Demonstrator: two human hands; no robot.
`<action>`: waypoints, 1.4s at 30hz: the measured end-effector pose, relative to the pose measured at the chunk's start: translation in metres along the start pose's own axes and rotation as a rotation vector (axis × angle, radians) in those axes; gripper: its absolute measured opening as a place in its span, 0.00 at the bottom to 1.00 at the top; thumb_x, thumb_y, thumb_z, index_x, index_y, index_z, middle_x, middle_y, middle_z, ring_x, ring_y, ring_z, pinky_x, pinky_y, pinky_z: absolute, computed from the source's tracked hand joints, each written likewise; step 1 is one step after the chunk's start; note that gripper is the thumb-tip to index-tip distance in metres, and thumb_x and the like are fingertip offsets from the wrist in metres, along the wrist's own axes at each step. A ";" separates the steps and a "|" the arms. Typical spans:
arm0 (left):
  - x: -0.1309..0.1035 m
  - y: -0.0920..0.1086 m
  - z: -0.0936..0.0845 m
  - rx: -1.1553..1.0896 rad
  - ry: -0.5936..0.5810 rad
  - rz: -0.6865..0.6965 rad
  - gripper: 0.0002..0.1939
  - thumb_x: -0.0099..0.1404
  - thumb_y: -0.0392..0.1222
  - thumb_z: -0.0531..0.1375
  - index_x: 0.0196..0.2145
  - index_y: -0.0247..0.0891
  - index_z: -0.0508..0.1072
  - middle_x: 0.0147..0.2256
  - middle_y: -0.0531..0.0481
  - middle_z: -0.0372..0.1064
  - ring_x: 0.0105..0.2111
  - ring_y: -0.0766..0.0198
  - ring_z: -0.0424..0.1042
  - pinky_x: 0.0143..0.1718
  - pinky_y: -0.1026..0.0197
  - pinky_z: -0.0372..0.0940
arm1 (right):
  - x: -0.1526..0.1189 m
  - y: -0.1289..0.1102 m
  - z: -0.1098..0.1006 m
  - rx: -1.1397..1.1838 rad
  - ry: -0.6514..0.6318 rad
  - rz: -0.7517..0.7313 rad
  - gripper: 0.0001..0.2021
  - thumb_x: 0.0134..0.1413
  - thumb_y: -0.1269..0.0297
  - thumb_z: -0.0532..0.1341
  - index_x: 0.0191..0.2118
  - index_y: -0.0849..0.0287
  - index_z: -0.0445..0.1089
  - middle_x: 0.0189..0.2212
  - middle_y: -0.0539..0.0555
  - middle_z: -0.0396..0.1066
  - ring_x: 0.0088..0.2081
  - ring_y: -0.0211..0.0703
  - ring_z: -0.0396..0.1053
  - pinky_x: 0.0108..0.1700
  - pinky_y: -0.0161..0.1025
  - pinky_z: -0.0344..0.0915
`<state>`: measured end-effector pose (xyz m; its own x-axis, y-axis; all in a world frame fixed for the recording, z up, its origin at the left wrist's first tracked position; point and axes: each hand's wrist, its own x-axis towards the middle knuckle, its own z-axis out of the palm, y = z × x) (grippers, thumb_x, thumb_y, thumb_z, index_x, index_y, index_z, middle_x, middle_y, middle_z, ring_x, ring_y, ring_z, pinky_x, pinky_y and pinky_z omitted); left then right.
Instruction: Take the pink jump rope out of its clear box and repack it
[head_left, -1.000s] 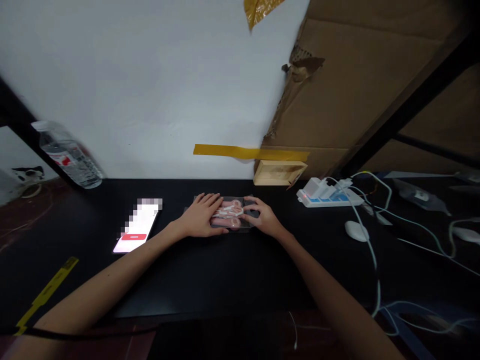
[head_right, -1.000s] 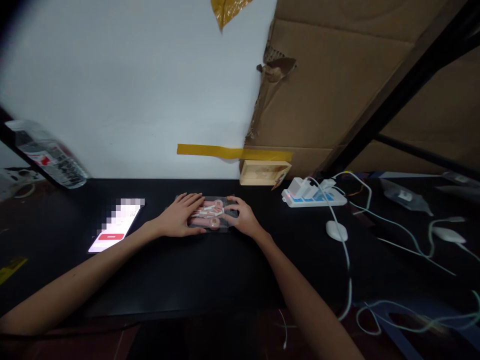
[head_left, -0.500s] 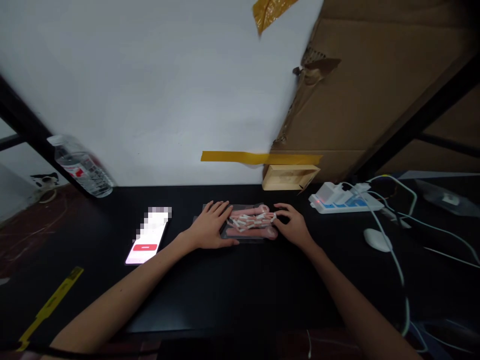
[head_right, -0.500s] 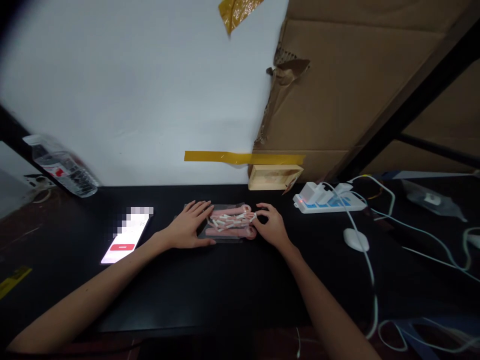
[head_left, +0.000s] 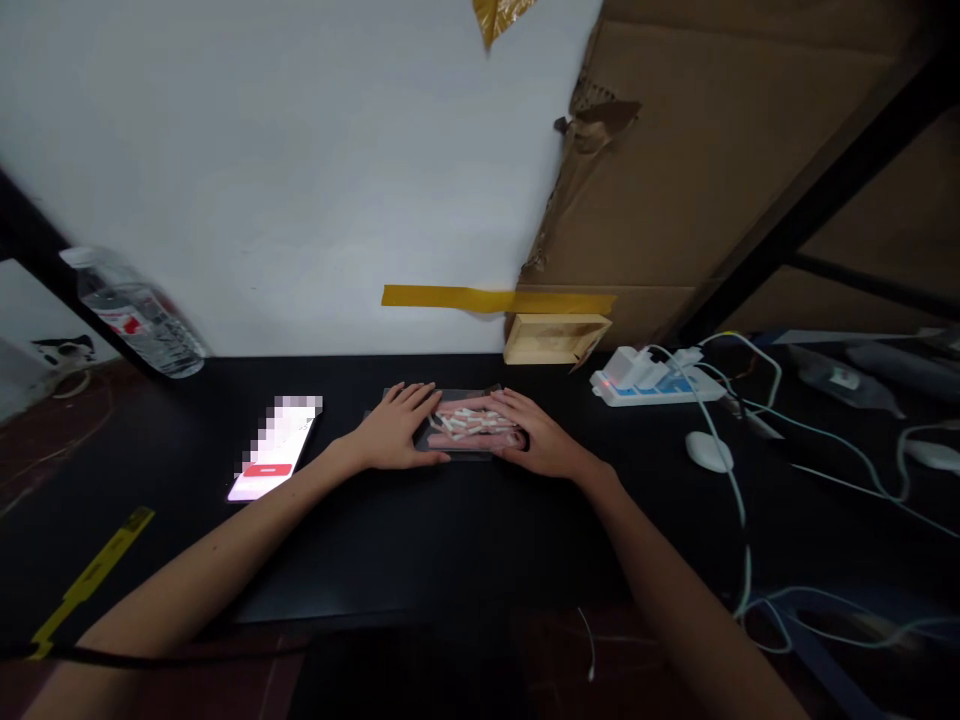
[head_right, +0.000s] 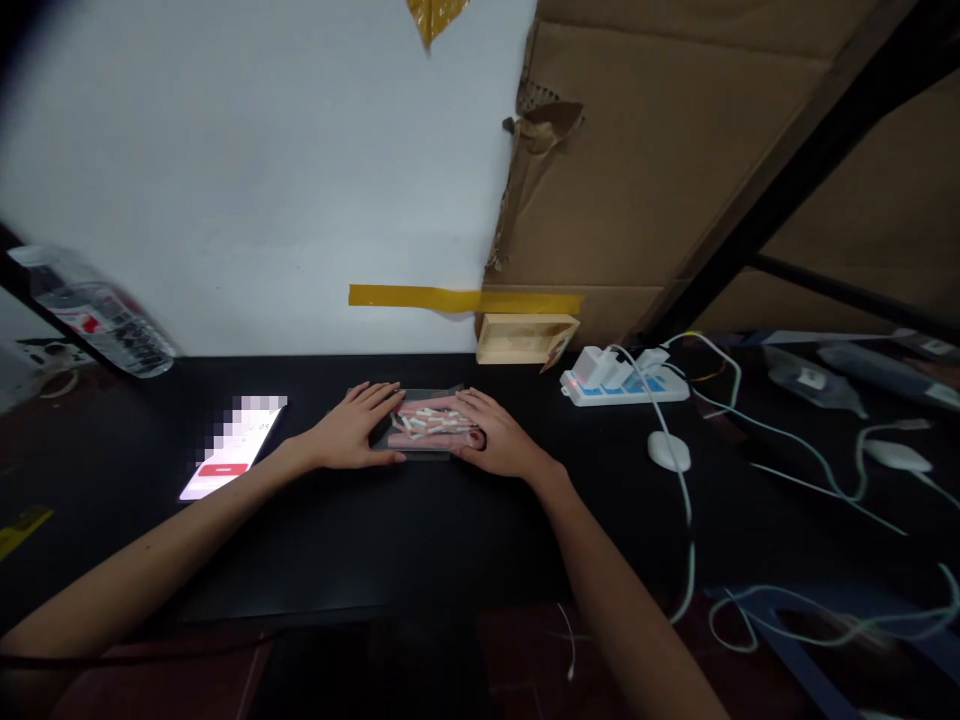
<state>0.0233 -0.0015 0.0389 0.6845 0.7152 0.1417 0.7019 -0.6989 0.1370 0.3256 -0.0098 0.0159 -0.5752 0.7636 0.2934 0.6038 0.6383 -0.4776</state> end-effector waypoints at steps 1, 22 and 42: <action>0.000 0.000 0.000 0.002 0.002 0.001 0.51 0.60 0.74 0.55 0.69 0.35 0.52 0.68 0.35 0.49 0.68 0.44 0.48 0.67 0.41 0.40 | 0.001 -0.001 0.001 -0.023 -0.001 -0.001 0.35 0.55 0.56 0.66 0.67 0.54 0.59 0.66 0.60 0.59 0.69 0.60 0.51 0.67 0.62 0.53; -0.002 -0.010 -0.003 0.007 -0.003 -0.011 0.53 0.59 0.74 0.56 0.69 0.33 0.52 0.68 0.33 0.48 0.68 0.41 0.49 0.67 0.39 0.42 | 0.003 0.012 -0.003 -0.232 0.093 0.112 0.37 0.46 0.46 0.71 0.62 0.52 0.66 0.63 0.62 0.62 0.65 0.67 0.57 0.65 0.64 0.53; 0.001 -0.043 0.025 0.063 0.263 -0.269 0.24 0.75 0.43 0.43 0.61 0.31 0.64 0.62 0.33 0.60 0.66 0.45 0.55 0.63 0.43 0.56 | -0.014 0.036 -0.034 -0.259 0.077 0.283 0.33 0.46 0.45 0.70 0.59 0.49 0.71 0.49 0.60 0.70 0.49 0.61 0.71 0.53 0.56 0.69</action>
<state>-0.0013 0.0298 0.0087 0.4054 0.8416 0.3569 0.8661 -0.4785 0.1445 0.3741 0.0063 0.0226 -0.3285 0.9119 0.2460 0.8579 0.3971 -0.3262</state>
